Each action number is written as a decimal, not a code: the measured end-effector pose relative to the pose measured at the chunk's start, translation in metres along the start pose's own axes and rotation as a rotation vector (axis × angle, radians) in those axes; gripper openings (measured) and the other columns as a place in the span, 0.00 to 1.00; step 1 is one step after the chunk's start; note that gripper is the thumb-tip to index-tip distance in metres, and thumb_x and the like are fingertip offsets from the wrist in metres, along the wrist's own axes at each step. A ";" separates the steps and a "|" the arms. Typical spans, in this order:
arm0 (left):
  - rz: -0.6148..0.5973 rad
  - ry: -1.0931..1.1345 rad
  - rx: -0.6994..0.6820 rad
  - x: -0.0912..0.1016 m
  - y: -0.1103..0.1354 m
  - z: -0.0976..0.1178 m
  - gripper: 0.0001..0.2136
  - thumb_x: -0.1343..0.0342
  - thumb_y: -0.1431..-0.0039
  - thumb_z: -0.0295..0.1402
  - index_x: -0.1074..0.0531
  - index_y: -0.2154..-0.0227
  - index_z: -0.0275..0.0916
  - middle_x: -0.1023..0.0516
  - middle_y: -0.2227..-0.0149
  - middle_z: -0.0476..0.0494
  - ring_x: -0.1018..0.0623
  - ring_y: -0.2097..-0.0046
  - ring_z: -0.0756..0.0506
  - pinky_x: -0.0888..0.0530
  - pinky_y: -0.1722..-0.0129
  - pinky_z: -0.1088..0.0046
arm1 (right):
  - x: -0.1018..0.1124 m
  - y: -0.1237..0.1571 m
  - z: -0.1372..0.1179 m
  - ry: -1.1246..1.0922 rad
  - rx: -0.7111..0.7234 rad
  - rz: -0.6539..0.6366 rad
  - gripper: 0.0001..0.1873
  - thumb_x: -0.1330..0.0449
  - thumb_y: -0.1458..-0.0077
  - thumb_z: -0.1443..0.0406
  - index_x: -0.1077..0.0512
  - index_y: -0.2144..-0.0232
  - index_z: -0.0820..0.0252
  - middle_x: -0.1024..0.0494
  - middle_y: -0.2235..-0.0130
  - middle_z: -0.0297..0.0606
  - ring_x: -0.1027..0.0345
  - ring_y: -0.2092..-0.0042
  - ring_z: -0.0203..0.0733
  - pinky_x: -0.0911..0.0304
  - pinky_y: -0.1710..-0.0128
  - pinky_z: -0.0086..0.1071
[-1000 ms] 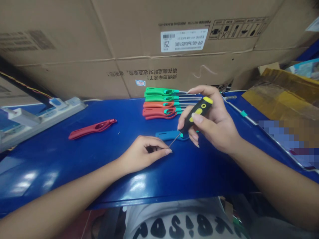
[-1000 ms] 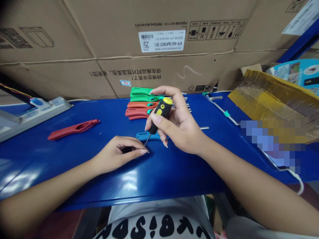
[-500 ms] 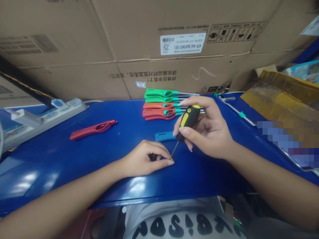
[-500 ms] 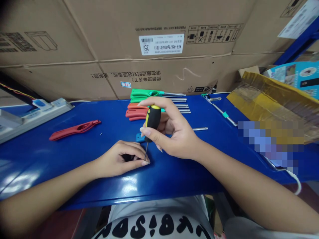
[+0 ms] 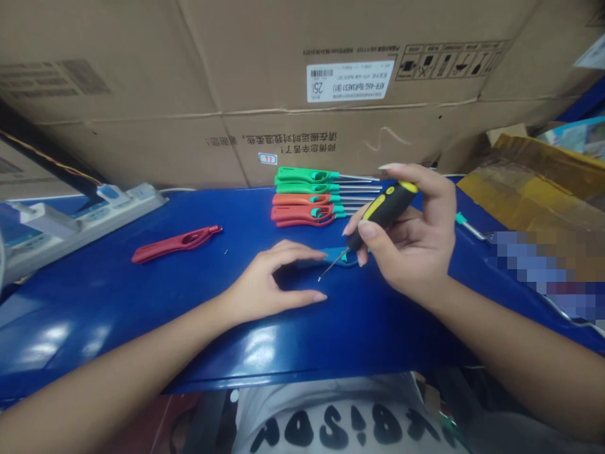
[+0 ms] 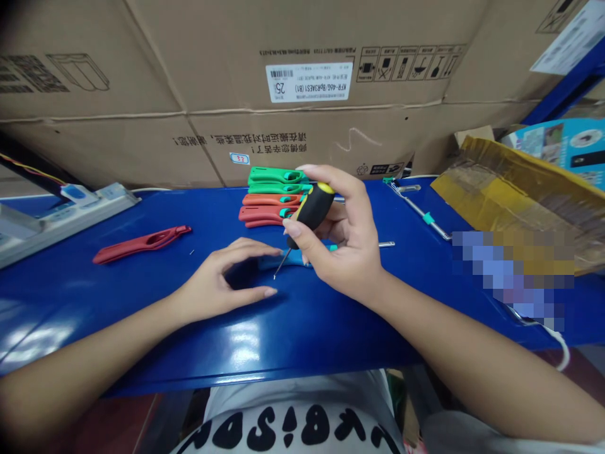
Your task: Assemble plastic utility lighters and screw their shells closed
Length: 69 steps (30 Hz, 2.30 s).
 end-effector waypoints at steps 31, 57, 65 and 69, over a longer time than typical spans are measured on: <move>-0.151 -0.147 -0.069 -0.024 0.006 -0.002 0.18 0.38 0.36 0.36 0.27 0.44 0.41 0.21 0.47 0.39 0.23 0.43 0.41 0.26 0.41 0.60 | -0.017 0.012 0.003 0.136 0.143 -0.155 0.26 0.35 0.41 0.66 0.36 0.43 0.45 0.25 0.46 0.39 0.24 0.62 0.39 0.24 0.73 0.33; -0.078 -0.166 -0.105 -0.026 0.004 -0.004 0.15 0.34 0.40 0.35 0.24 0.51 0.39 0.18 0.54 0.42 0.20 0.53 0.43 0.23 0.51 0.65 | -0.021 0.007 -0.004 0.453 0.333 -0.329 0.32 0.34 0.41 0.63 0.38 0.37 0.47 0.27 0.41 0.39 0.23 0.59 0.39 0.23 0.67 0.31; -0.082 -0.230 -0.019 -0.039 -0.005 0.001 0.11 0.35 0.39 0.34 0.30 0.57 0.39 0.20 0.58 0.47 0.21 0.57 0.44 0.24 0.54 0.67 | -0.019 -0.019 -0.014 0.360 0.155 -0.575 0.22 0.46 0.32 0.65 0.37 0.38 0.55 0.27 0.40 0.42 0.25 0.48 0.40 0.25 0.61 0.29; -0.077 -0.189 -0.056 -0.046 -0.016 0.004 0.11 0.34 0.40 0.33 0.31 0.60 0.39 0.22 0.60 0.48 0.21 0.57 0.45 0.25 0.54 0.69 | -0.012 -0.023 -0.031 0.616 0.447 -0.457 0.20 0.33 0.41 0.57 0.26 0.50 0.58 0.19 0.52 0.40 0.24 0.49 0.46 0.26 0.52 0.35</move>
Point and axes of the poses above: each hand's wrist, its own y-axis away from the middle knuckle, its own x-axis out of the back of the hand, z = x × y, the point moved 7 cm from there along -y, towards the middle knuckle
